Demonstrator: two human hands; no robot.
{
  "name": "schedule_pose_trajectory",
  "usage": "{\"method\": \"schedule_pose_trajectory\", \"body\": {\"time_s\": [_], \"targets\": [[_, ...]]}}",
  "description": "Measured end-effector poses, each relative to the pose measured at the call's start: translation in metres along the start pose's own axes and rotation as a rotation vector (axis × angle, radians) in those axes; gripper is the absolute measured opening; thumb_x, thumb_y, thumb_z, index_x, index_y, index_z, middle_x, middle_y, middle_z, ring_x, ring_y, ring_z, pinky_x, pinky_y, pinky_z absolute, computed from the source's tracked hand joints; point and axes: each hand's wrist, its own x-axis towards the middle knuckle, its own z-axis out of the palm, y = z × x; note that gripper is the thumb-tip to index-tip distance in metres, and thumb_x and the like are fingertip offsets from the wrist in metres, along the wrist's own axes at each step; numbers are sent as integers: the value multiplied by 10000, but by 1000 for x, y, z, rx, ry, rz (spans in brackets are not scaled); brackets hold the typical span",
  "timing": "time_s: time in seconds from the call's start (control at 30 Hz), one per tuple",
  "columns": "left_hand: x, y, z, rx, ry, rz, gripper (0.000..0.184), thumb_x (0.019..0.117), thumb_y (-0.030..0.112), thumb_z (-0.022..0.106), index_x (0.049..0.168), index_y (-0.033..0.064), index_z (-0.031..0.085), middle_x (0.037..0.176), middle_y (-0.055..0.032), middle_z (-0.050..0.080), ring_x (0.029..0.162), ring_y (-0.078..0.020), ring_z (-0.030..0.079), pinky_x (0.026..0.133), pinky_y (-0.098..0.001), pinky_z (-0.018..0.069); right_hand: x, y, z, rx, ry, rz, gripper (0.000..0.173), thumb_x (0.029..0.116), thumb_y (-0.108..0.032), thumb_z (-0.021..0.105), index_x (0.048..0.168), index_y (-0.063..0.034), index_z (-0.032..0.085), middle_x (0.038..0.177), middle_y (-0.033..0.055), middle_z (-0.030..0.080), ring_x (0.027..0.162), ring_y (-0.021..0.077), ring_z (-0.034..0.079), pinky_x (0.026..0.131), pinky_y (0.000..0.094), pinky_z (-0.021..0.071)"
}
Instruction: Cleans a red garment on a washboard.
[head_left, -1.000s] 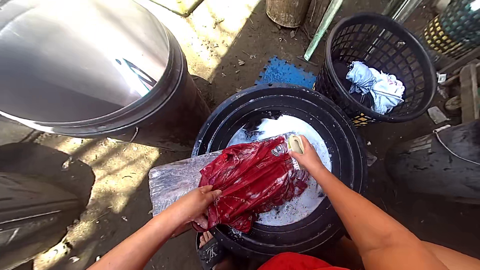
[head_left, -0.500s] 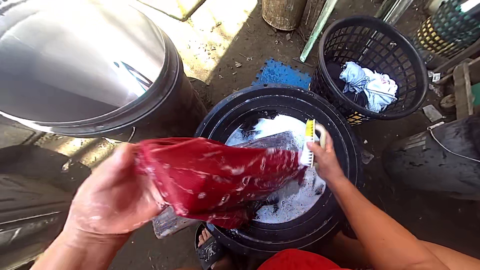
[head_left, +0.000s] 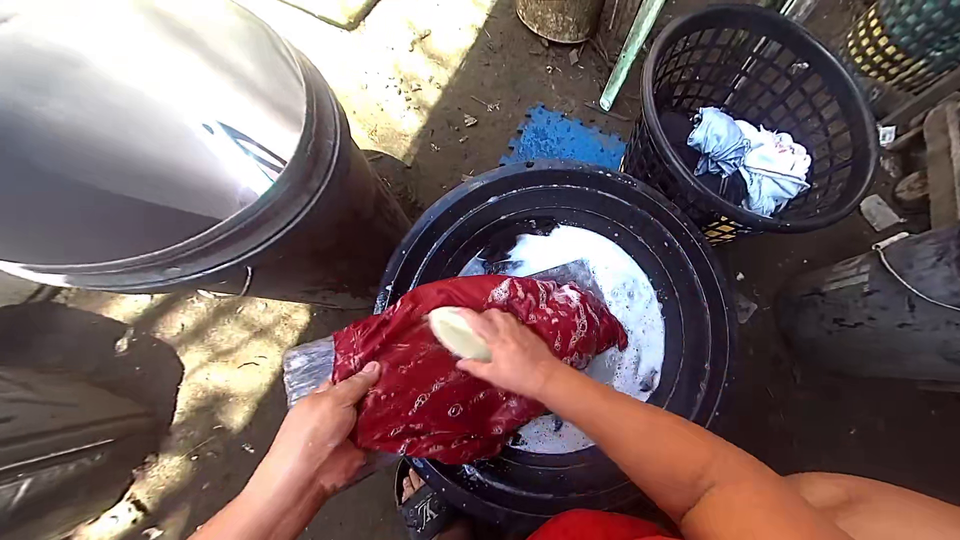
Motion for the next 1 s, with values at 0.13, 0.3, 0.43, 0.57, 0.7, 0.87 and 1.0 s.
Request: {"method": "schedule_pose_trajectory", "body": {"time_s": [0.13,0.3,0.43,0.57,0.7,0.87,1.0], "targets": [[-6,13,-6,-38,39,67,234,1058,215,514,1247,90,571,926,-54,702,765,-136,707,647,-357,612,-12,117,-54,-92,168,508,792,904,-366,767,1572,-141,403,1361,283,580,1231,464,593,989,646,504],[1,-7,-1,47,-43,3,322,1071,263,507,1353,110,525,998,-80,713,833,-172,725,705,-400,626,-1,24,-29,19,148,300,883,879,-410,789,1594,-135,349,1318,264,601,1178,422,624,965,596,539],[-15,6,-2,-36,6,87,220,1073,216,495,1256,110,557,895,-20,686,748,-106,692,649,-326,608,1,-43,14,120,40,-98,755,911,-352,777,1565,-179,443,1270,209,638,1173,358,627,950,520,556],[-11,27,-24,-245,58,197,151,1079,249,468,1163,158,554,928,14,664,813,-94,687,709,-340,610,-18,83,-36,-85,102,428,792,957,-374,707,1620,-182,319,1388,278,566,1244,448,592,1005,613,506],[-7,19,-5,-199,61,178,186,1080,239,474,1210,131,550,962,-4,672,831,-103,692,722,-342,607,-19,98,-53,-138,161,562,855,925,-408,736,1626,-200,293,1336,292,577,1190,464,608,963,622,523],[-13,16,4,-117,56,130,198,1076,265,496,1203,125,559,935,-6,669,792,-94,679,695,-325,596,-13,-38,12,7,-17,-31,782,897,-384,782,1570,-196,430,1255,199,637,1157,362,628,906,531,562],[-20,43,-16,-207,-21,245,160,1075,290,471,1048,219,612,816,71,676,691,-25,669,610,-236,591,-23,75,-35,-129,64,311,763,928,-341,744,1576,-133,401,1348,269,603,1238,432,605,1010,601,512]]}}
